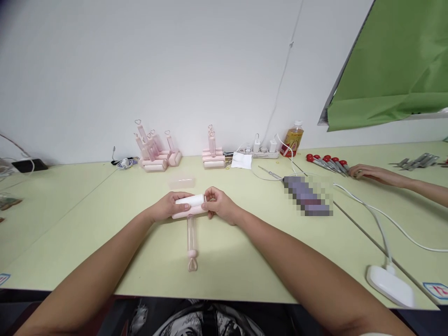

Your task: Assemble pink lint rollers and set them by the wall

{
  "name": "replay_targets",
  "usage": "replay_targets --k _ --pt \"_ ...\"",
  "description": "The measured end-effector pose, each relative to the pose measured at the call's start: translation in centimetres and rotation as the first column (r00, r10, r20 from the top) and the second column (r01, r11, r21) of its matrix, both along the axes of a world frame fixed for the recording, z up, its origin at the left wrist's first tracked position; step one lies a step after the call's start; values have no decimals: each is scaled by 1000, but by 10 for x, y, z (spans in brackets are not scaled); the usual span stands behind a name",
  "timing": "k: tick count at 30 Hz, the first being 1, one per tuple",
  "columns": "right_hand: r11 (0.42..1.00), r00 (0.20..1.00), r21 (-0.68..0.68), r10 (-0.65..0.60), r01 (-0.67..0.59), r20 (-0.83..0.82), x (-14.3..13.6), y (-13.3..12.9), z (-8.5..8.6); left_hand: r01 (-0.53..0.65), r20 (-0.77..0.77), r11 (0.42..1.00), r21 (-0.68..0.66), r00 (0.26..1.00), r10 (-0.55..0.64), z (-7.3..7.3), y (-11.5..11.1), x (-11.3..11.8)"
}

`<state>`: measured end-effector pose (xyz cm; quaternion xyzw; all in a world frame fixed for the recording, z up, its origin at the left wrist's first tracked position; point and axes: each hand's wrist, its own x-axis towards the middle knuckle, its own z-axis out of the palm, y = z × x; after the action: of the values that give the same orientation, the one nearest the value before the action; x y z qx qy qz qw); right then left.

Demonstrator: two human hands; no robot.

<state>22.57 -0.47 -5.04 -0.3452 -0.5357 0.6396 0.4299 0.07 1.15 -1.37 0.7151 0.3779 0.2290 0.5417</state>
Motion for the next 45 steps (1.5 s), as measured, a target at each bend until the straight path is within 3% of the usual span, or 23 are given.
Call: replay_targets --k 4,11,22,28,33,42,45 --pt "998 1000 -62 -7 6 -17 1 6 -1 -57 -7 997 56 998 58 -2 -2 7" --pt "989 1000 -150 10 -13 -21 -1 9 6 -68 14 997 34 998 68 -6 2 9" --pt "966 992 -235 -118 108 -31 -4 12 11 -121 79 985 127 991 111 -18 7 20" --pt "953 953 -41 -297 299 58 -4 19 -1 -209 -3 954 215 977 215 -16 3 29" --pt "937 936 63 -346 342 65 -2 21 -8 -278 -45 916 288 952 303 -13 -3 34" --pt "894 887 183 -436 408 152 -4 15 -9 -228 11 936 269 972 233 -17 1 26" --pt "909 900 206 -398 362 176 -2 11 -6 -210 40 952 222 978 206 -17 0 23"
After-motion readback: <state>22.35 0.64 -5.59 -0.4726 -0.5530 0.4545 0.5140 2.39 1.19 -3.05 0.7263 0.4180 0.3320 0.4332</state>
